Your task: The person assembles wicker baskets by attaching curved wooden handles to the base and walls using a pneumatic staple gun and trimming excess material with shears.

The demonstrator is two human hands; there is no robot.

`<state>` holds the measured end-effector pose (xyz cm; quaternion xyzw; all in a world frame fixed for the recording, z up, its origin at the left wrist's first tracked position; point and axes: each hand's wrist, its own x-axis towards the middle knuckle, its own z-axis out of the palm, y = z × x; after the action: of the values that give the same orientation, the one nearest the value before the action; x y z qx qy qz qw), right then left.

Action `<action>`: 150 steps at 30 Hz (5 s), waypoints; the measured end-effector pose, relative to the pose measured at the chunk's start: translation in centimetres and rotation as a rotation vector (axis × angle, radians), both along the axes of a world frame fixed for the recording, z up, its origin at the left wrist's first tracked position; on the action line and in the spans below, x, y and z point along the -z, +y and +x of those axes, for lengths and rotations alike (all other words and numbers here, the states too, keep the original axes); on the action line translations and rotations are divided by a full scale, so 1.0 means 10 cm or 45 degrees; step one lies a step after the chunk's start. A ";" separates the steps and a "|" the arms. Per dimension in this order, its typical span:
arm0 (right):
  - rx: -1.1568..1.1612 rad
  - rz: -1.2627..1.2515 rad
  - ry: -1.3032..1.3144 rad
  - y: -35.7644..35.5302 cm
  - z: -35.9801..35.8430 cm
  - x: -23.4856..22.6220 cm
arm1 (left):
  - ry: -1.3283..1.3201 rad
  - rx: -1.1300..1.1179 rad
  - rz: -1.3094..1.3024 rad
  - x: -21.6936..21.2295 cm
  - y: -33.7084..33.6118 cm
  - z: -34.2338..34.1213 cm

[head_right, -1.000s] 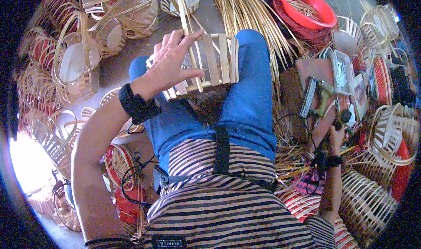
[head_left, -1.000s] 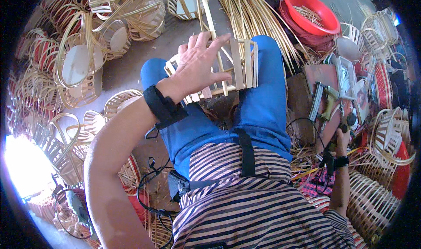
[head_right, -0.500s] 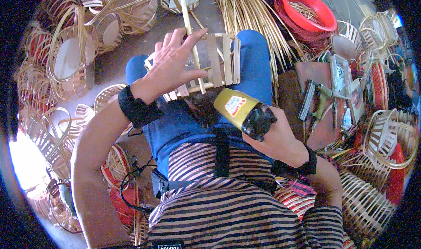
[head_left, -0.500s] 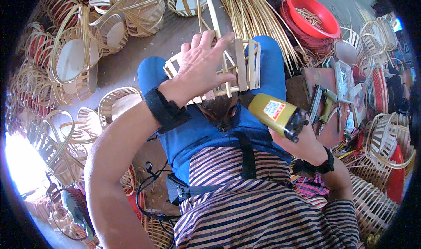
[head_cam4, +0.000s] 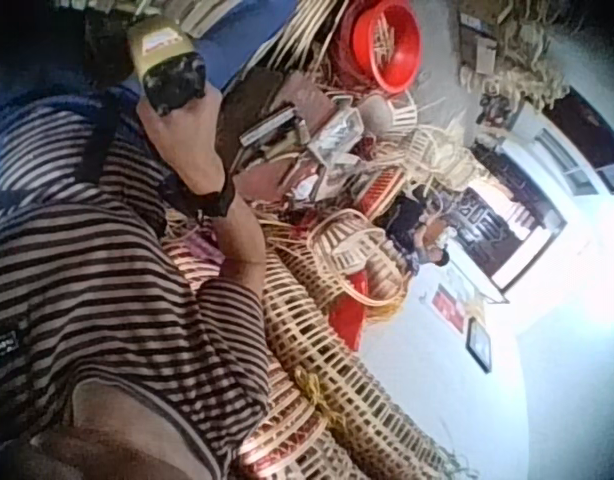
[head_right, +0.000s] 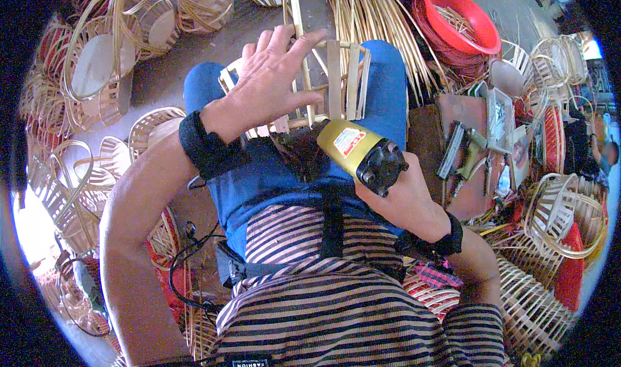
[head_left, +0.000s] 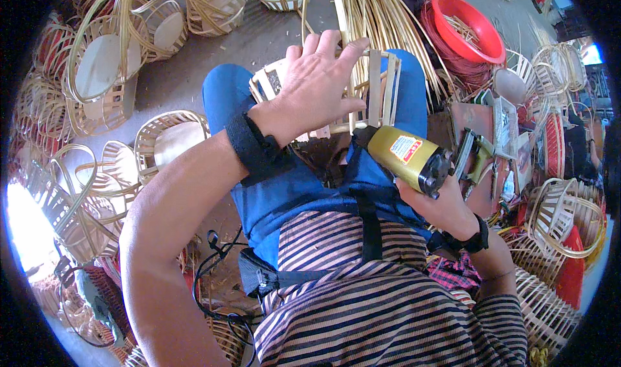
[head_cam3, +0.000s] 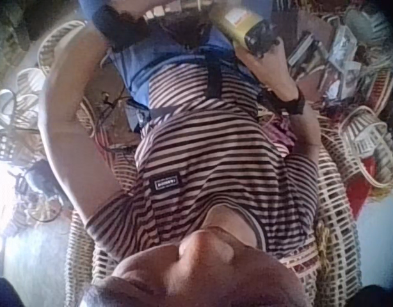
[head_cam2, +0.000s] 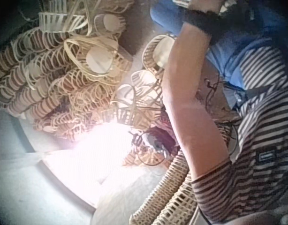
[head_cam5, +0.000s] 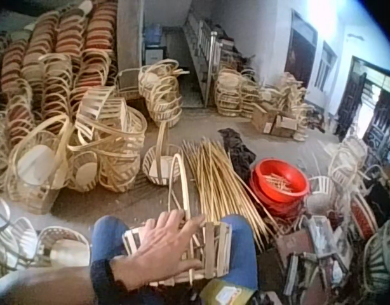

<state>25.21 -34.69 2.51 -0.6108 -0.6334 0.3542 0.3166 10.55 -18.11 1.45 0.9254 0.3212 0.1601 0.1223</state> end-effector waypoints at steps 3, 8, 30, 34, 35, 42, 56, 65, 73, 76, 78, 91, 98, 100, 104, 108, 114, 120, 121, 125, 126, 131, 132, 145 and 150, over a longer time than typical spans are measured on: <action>0.091 -0.009 0.084 0.01 -0.03 0.02 | 0.006 -0.010 0.026 0.03 0.00 0.00; 0.105 -0.011 0.051 0.01 -0.01 0.03 | 0.014 -0.004 0.037 0.04 0.01 0.02; 0.187 0.012 0.262 0.21 0.08 -0.25 | -0.228 -0.228 -0.104 0.07 -0.29 -0.15; 0.170 0.197 0.355 0.27 0.06 -0.09 | -0.241 -0.228 -0.149 0.10 -0.33 -0.14; 0.188 0.109 0.379 0.27 0.05 -0.10 | -0.238 -0.230 -0.150 0.10 -0.34 -0.14; 0.154 0.003 0.285 0.32 0.02 -0.16 | -0.235 -0.230 -0.132 0.09 -0.37 -0.13; 0.265 -0.007 0.227 0.20 0.30 -0.24 | -0.231 -0.173 -0.092 0.02 -0.18 -0.32; 0.926 0.040 -0.659 -0.89 1.80 1.24 | -0.185 -0.142 -0.524 0.33 0.19 -0.91; 1.325 -0.588 -1.056 -1.49 2.54 2.35 | 0.085 -0.047 0.253 0.50 -0.28 0.34; 1.395 -0.663 -1.067 -1.55 2.55 2.57 | 0.232 -0.100 0.221 0.82 -0.42 0.62; 1.429 -0.663 -1.078 -1.51 2.52 2.65 | 0.176 -0.151 0.234 0.84 -0.37 0.58; 1.583 -0.412 -1.033 -1.37 2.46 2.49 | 0.303 -0.065 0.155 0.47 -0.03 0.14; 1.331 0.315 -0.884 -0.57 1.89 1.90 | -0.039 -0.145 -0.551 -0.13 0.23 -0.85; 1.188 0.381 -0.793 -0.28 1.61 1.87 | -0.091 -0.200 -0.743 -0.07 0.16 -1.11; 0.899 0.244 -0.620 0.17 1.15 2.04 | -0.270 -0.399 -0.962 0.12 -0.08 -1.52; 0.776 -0.092 -0.539 0.37 0.95 2.32 | -0.584 -0.709 -1.165 0.17 -0.19 -1.70; 0.708 -0.475 -0.510 0.54 0.98 2.60 | -0.609 -0.664 -0.949 -0.30 -0.32 -1.48; 0.536 -0.950 -0.457 0.68 1.04 2.67 | -0.381 -0.925 -0.827 -0.55 -0.16 -1.09; 0.544 -0.942 -0.502 0.67 1.01 2.68 | -0.313 -0.956 -0.907 -0.58 -0.14 -1.06; 0.635 -0.791 -0.358 0.63 1.00 2.77 | -0.412 -0.920 -1.090 -0.55 -0.13 -1.15; 0.454 -0.716 -0.528 0.64 1.00 2.73 | -0.444 -0.895 -1.096 -0.56 -0.12 -1.15; 0.642 -0.466 -0.350 0.61 1.01 2.90 | -0.515 -0.789 -1.149 -0.67 -0.13 -1.18; 0.688 -0.422 -0.304 0.62 1.00 2.88 | -0.480 -0.763 -1.160 -0.70 -0.14 -1.17; 0.673 -0.852 -0.213 0.96 0.82 2.63 | -0.401 -0.684 -1.188 -0.70 -0.13 -1.19; 0.729 -1.037 -0.231 0.90 0.71 2.70 | -0.360 -0.726 -1.064 -0.68 -0.16 -1.20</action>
<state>32.34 -25.64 -24.45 -0.8623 -0.2757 0.4171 0.0807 -1.50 -19.76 8.22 0.6429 0.5771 0.1685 0.4747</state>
